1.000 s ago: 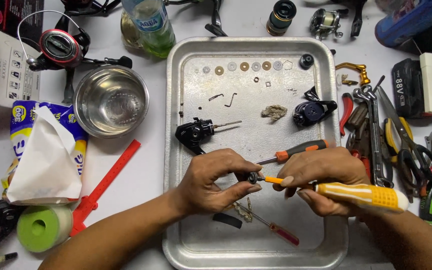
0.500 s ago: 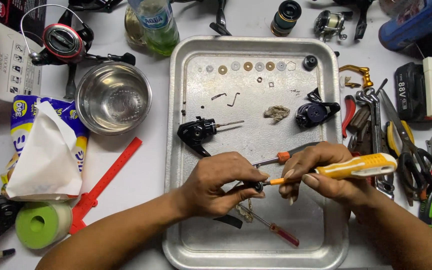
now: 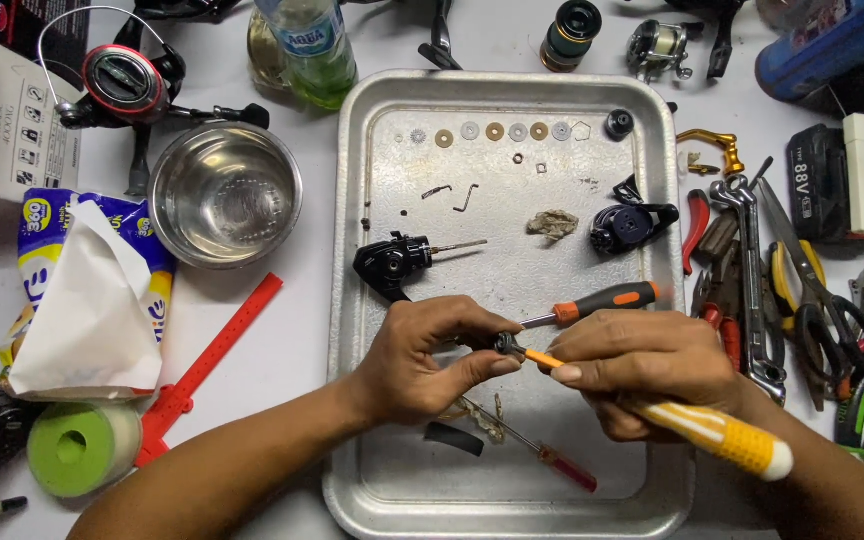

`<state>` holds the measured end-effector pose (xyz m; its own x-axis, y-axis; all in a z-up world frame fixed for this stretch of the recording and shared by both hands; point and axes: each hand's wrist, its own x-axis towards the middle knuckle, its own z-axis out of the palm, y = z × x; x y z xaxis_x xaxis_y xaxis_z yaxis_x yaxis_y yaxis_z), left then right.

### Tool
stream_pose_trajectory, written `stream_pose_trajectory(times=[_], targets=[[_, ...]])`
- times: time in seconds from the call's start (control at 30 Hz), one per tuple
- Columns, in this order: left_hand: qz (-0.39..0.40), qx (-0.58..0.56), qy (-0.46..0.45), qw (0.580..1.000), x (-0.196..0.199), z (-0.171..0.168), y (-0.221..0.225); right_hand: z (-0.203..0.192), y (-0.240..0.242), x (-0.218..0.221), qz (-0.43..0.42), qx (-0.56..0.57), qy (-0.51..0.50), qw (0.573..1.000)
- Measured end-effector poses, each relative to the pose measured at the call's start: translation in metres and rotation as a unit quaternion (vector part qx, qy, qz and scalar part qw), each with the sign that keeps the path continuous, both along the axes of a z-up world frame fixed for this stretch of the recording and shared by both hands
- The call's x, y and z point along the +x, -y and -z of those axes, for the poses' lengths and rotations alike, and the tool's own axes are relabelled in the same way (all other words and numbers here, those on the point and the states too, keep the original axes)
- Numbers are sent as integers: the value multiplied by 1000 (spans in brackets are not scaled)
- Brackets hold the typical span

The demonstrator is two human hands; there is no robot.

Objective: Disassembling and maintaining a fishing reel by removing small internal components with a screwdriver on a parts tray.

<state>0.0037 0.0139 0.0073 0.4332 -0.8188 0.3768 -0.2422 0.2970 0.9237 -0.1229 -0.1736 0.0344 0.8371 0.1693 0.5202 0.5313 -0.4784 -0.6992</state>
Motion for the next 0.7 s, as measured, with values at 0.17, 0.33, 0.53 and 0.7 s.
stream_pose_trajectory(times=[0.17,0.33,0.53,0.7], targets=[[13,-43,50,998,0,8,1,3,0,2,-43,263,-140,954],[-17,-55,-37,998,-3,1,6,17,2,4,-45,381,-176,906],[-17,-34,-70,997,-3,1,4,1,-6,11,13,96,31,995],[-11,-17,40,999,-1,3,2,-10,0,6,-5,91,-66,994]])
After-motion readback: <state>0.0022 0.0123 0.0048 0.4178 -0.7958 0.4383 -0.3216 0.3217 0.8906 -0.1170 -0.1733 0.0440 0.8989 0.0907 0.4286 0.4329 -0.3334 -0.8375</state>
